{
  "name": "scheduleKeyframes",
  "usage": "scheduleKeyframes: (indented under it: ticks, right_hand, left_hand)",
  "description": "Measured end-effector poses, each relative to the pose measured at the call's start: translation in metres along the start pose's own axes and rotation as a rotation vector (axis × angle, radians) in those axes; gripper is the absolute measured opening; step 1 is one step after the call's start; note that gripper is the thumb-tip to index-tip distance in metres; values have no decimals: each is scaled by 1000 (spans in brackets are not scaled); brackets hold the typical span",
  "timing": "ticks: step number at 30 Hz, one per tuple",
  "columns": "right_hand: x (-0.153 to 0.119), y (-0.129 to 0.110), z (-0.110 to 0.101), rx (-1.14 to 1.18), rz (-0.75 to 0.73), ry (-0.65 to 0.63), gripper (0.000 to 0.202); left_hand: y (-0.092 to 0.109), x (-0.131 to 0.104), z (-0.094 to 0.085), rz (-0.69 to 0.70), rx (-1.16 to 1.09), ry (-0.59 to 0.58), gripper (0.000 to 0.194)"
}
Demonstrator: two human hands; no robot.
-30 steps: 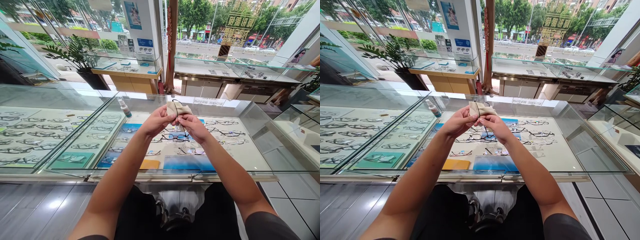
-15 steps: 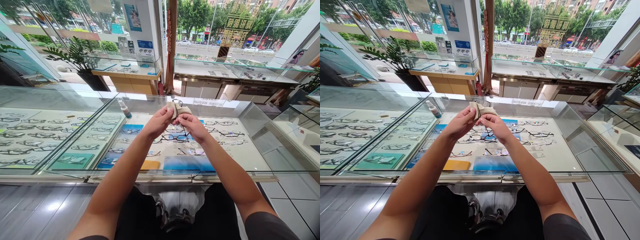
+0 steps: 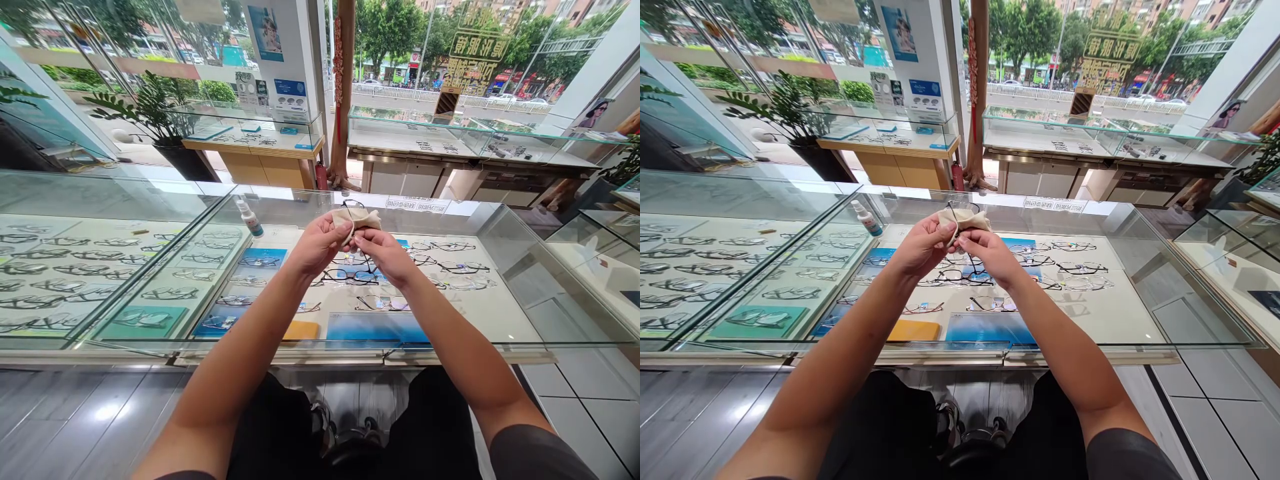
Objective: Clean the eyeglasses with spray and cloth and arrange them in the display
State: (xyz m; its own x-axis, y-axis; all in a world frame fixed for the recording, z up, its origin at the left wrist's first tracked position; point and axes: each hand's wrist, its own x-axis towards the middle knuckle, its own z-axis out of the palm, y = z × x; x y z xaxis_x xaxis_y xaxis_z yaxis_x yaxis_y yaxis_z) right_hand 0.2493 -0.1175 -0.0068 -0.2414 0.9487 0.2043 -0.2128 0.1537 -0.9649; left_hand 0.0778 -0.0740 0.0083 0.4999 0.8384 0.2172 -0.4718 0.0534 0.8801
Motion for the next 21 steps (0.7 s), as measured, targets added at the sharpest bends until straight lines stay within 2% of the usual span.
scheduleKeyframes:
  ticks: [4, 8, 21]
  right_hand:
    - [0, -1, 0, -19, -26, -29, 42]
    - [0, -2, 0, 0, -48, -61, 43]
    - [-1, -5, -3, -54, -63, -41, 44]
  left_hand:
    - [2, 1, -1, -32, -28, -25, 49]
    - [0, 1, -3, -60, -15, -22, 44]
    - [-5, 2, -13, -179, 111, 5, 53]
